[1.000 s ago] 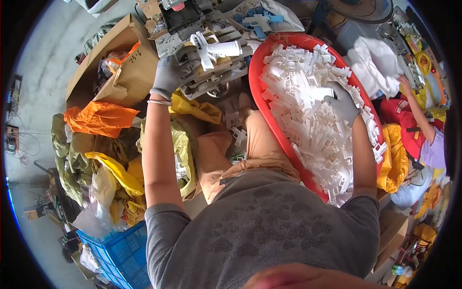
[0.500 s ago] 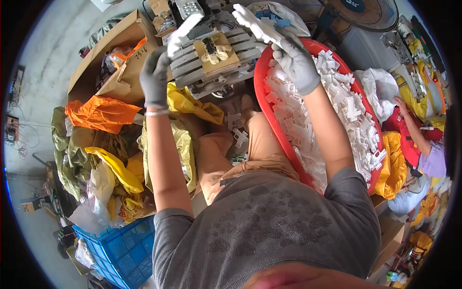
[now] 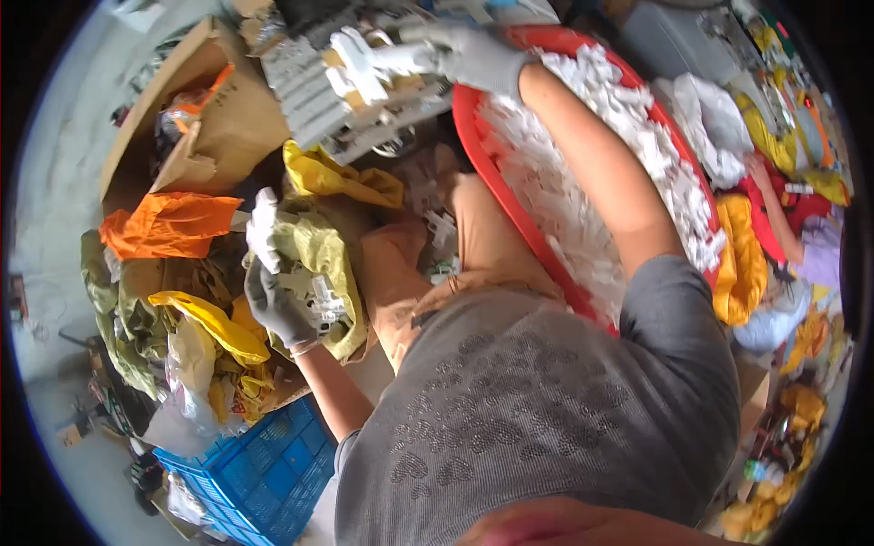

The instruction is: The person picks small white plastic components from a red tray and places them onto a machine or into bags for sorting, wearing gloves.

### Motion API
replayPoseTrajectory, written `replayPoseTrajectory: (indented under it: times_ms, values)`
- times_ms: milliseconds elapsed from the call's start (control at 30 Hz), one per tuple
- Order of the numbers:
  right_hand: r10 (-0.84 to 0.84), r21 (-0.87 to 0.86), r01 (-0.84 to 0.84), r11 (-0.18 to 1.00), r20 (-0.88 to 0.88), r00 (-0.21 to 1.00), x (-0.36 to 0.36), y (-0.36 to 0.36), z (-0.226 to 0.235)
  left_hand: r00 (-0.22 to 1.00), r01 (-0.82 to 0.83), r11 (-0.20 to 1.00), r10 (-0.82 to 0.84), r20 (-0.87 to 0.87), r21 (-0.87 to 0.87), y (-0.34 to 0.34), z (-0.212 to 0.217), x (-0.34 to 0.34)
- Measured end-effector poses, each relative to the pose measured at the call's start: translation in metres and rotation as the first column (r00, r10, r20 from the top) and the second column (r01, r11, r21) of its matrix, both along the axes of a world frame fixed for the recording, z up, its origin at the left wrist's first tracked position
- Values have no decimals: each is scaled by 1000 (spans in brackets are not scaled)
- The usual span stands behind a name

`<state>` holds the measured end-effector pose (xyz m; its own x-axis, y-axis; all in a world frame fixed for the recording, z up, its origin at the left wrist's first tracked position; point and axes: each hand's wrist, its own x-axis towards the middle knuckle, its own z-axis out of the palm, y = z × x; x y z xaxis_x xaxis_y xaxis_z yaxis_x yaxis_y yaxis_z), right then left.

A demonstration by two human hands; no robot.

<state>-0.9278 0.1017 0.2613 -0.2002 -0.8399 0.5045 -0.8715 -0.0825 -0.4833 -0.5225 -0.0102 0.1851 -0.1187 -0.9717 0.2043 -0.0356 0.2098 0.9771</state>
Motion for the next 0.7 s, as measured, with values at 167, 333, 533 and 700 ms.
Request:
replayPoseTrajectory:
  times_ms: [167, 333, 533, 700]
  values:
    - [-206, 119, 179, 977, 280, 938, -14, 90, -32, 911, -132, 982, 174, 373, -135, 3, -46, 61]
    - [-601, 381, 492, 783, 258, 757, -41, 221, -139, 667, -100, 995, 71, 741, -6, -11, -116, 111]
    - [-691, 617, 536, 576, 17, 722, -51, 256, -203, 705, 75, 981, -178, 687, 177, -9, -145, 98]
    - [-790, 540, 787, 298, -323, 521, -87, 239, -220, 623, 279, 936, -346, 702, 213, 18, -104, 49]
